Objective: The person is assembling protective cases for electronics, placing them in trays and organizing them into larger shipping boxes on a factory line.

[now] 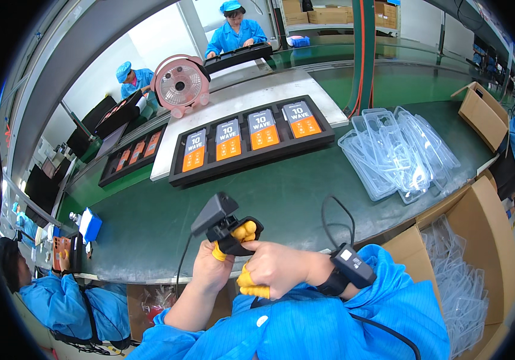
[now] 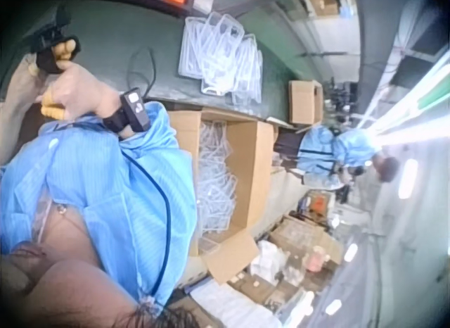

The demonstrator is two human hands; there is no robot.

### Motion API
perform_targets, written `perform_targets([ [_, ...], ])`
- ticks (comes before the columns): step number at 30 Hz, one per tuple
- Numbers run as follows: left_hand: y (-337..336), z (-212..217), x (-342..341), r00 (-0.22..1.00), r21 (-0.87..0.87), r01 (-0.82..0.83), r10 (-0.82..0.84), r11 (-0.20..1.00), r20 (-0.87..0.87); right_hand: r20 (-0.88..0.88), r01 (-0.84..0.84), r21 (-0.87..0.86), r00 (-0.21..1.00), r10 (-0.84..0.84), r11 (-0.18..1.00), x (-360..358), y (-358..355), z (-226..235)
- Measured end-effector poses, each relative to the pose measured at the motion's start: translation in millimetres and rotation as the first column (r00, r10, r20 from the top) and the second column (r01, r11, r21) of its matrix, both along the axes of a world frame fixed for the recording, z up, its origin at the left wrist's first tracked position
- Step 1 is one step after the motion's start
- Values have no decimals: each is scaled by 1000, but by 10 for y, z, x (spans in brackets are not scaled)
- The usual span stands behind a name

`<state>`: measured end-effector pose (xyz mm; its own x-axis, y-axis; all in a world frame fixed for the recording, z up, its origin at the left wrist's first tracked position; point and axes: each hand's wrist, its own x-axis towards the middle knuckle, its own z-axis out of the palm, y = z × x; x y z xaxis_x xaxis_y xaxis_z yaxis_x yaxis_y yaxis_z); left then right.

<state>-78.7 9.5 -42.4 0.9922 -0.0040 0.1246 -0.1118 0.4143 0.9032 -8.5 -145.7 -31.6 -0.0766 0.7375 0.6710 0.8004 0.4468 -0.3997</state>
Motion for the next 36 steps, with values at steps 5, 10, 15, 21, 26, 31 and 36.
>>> perform_targets([
  [5, 88, 52, 185, 997, -122, 72, -67, 990, 46, 59, -54, -79, 997, 59, 995, -79, 124, -22],
  [10, 80, -35, 347, 991, 119, -128, 122, 985, 60, 19, -110, -84, 994, 112, 990, -172, 205, 9],
  [15, 197, -79, 277, 986, -420, 117, -54, 900, 159, 75, -116, -34, 990, 118, 993, -156, 259, 108],
  [21, 383, -173, 118, 783, -269, 564, -402, 781, 475, 126, -145, -190, 977, 171, 971, -161, 266, 109],
  [26, 190, 267, 214, 566, -25, 661, -476, 750, 673, 57, -234, -156, 968, 245, 960, -189, 320, 152],
  [31, -196, 429, 266, 749, 43, 239, -212, 970, 628, -179, -325, -197, 940, 292, 925, -254, 385, -66],
  [36, 90, 543, 458, 899, -167, 87, -6, 982, 438, 34, -188, -217, 979, 200, 958, -210, 333, 3],
])
